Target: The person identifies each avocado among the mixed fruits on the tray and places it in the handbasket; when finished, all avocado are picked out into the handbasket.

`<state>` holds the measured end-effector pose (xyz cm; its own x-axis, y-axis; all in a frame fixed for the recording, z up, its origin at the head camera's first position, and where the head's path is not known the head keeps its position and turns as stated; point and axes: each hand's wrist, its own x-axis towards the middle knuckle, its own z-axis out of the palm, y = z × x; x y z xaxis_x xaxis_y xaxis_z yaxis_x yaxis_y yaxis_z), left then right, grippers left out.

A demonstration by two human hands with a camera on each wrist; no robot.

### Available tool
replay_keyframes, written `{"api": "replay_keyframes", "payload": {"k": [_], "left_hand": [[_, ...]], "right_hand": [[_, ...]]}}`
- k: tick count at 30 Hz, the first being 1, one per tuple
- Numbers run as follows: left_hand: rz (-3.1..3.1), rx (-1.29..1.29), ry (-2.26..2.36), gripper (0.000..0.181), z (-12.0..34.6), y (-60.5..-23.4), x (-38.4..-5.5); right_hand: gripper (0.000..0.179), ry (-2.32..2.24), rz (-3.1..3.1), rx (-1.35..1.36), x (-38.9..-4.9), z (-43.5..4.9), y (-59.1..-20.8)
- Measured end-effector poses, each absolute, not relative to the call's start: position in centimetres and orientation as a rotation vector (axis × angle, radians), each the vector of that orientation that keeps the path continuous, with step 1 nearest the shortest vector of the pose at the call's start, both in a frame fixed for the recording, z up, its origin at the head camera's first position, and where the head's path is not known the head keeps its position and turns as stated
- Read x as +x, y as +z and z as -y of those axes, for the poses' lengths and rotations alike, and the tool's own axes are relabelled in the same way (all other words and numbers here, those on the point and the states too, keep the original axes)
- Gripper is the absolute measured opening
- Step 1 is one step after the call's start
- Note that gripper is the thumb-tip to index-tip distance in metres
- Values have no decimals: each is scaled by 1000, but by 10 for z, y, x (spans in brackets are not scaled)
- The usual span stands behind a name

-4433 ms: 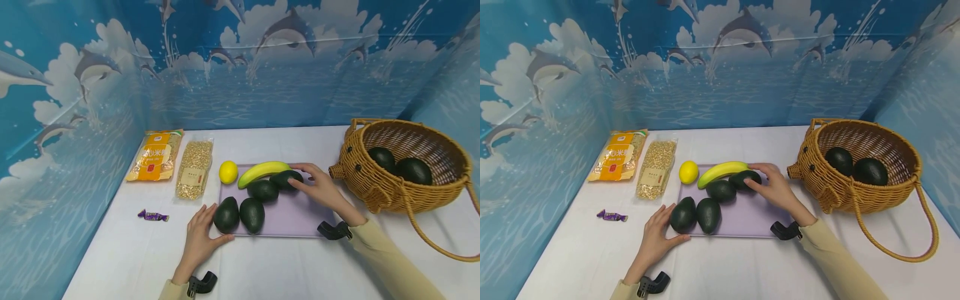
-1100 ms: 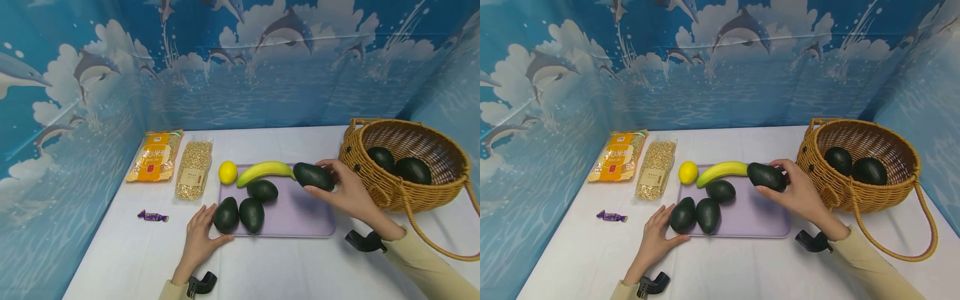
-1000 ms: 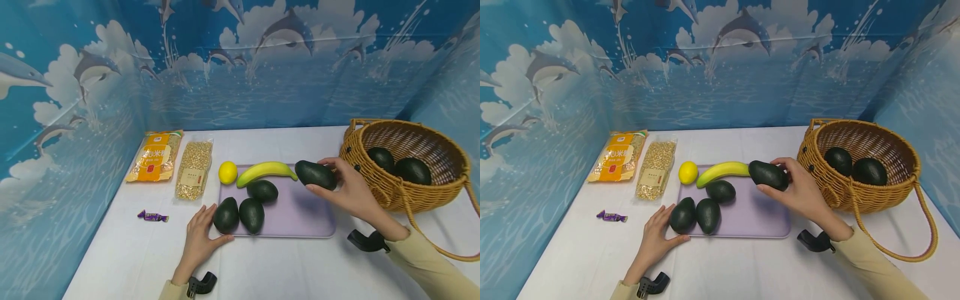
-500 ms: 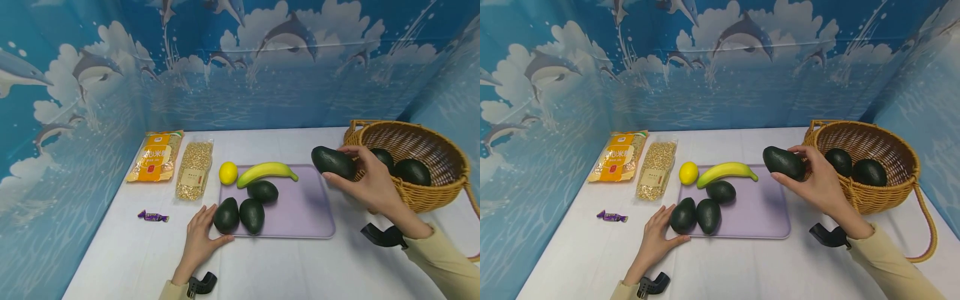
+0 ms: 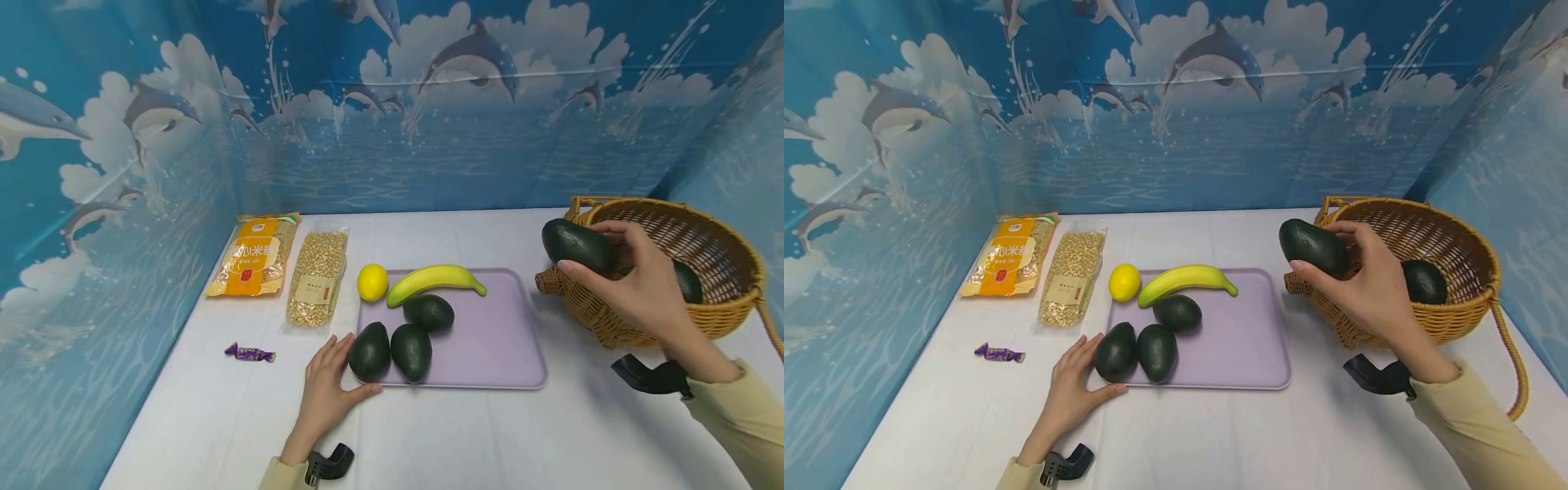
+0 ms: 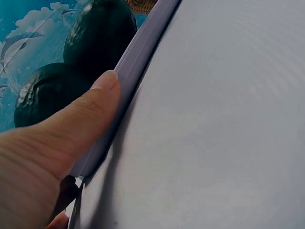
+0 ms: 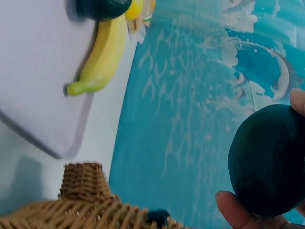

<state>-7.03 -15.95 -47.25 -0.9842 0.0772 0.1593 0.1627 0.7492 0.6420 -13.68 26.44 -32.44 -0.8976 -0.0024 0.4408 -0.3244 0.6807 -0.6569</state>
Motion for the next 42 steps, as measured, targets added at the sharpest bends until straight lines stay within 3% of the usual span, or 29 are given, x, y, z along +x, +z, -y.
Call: {"api": "replay_keyframes", "payload": {"k": [9, 16, 25, 42], "left_hand": [[2805, -216, -1058, 97, 164, -479, -70], [2792, -231, -1054, 97, 166, -482, -70], [2781, -239, -1055, 97, 166, -484, -71], [2779, -250, -1037, 96, 167, -486, -72]], "right_hand": [[62, 1064, 2552, 46, -134, -285, -326], [75, 947, 2625, -102, -148, -314, -348], [84, 922, 2684, -230, -147, -314, -342], [89, 973, 2759, -285, -146, -319, -337]]}}
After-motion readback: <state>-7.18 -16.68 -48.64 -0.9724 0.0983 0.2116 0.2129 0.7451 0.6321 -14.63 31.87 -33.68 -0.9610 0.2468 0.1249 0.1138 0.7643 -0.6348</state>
